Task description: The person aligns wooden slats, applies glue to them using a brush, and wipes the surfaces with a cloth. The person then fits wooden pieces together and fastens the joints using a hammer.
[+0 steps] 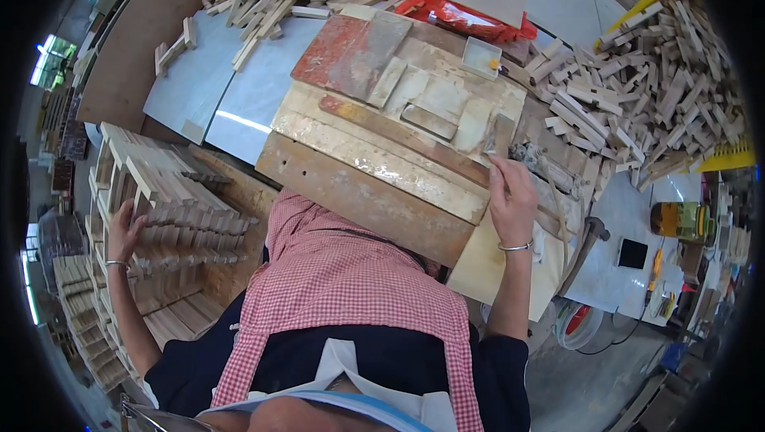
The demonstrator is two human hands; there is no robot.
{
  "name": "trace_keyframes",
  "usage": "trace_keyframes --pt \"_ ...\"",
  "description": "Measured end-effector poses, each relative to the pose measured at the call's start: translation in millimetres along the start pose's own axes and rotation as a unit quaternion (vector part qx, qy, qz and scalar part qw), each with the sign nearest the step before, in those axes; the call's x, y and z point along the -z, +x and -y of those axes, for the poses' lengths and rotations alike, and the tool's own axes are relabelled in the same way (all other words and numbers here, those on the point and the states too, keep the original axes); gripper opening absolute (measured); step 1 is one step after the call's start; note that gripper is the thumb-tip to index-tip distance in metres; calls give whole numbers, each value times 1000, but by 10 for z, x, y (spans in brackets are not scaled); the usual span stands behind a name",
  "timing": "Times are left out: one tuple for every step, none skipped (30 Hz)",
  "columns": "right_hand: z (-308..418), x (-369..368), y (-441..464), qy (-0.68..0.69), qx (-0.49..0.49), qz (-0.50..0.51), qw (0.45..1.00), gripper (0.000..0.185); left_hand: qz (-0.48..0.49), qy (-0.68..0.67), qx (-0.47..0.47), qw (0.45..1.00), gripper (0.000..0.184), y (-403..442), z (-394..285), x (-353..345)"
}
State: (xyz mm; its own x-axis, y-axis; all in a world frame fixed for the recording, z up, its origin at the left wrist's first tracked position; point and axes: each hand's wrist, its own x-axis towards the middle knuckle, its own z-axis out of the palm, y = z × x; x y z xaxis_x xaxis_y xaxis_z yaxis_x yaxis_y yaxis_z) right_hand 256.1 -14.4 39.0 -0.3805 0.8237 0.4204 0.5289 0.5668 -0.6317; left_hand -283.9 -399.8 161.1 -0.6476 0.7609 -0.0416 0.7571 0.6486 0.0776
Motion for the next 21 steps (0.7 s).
trace_keyframes --pt "-2 38 -12 -2 -6 2 1000 15 17 -46 22 999 40 0 -122 124" --pt "19 77 -9 -6 -9 3 1000 15 34 -93 40 994 40 50 -213 244" --pt "60 111 11 -3 -13 8 1000 15 -8 -85 13 996 38 150 -131 345" --pt "100 136 38 2 -15 14 1000 15 -53 -77 -12 996 37 246 -39 472" --pt "122 160 54 5 -10 15 1000 15 -74 -99 -36 992 35 358 -343 701" --pt "136 185 72 -6 -13 22 1000 14 -100 -118 -56 986 32 510 -782 886" --pt "156 186 114 -16 -13 26 999 15 -117 -142 -103 977 32 693 -1055 963" --pt "185 170 167 -7 -1 21 1000 15 -136 -164 -151 965 32 894 -1310 1043" --pt "215 154 214 1 -14 36 999 14 -140 -176 -171 959 32 1091 -1572 1060" --pt "242 127 277 6 -28 51 998 14 -107 -189 -193 957 33 1350 -1790 1044" --pt "277 78 365 15 -13 55 998 15 -97 -230 -212 945 30 1643 -1905 909" --pt "310 15 466 15 -7 48 999 15 -69 -247 -207 944 31 1954 -1989 744" --pt "340 -67 589 29 9 59 998 15 -77 -207 -213 952 32 2237 -2078 557" --pt "372 -153 724 42 25 71 996 15 -84 -169 -217 958 34 2527 -2116 332" --pt "409 -249 879 59 26 85 994 15 -66 -192 -204 958 36 2877 -2054 -4" --pt "420 -355 1049 52 30 81 995 15 -46 -217 -191 956 38 3187 -2004 -344" --pt "412 -475 1255 56 39 111 992 15 -39 -218 -166 961 39 3335 -2036 -600" --pt "411 -620 1473 60 46 142 987 15 -29 -218 -140 965 40 3429 -2084 -840" --pt "425 -789 1689 43 61 152 986 16 -17 -223 -129 966 41 3570 -2105 -1114" --pt "443 -984 1919 27 76 165 983 17 -2 -229 -116 967 42 3678 -2124 -1347" --pt "459 -1205 2159 6 82 183 980 18 0 -235 -116 965 42 3729 -2177 -1506"
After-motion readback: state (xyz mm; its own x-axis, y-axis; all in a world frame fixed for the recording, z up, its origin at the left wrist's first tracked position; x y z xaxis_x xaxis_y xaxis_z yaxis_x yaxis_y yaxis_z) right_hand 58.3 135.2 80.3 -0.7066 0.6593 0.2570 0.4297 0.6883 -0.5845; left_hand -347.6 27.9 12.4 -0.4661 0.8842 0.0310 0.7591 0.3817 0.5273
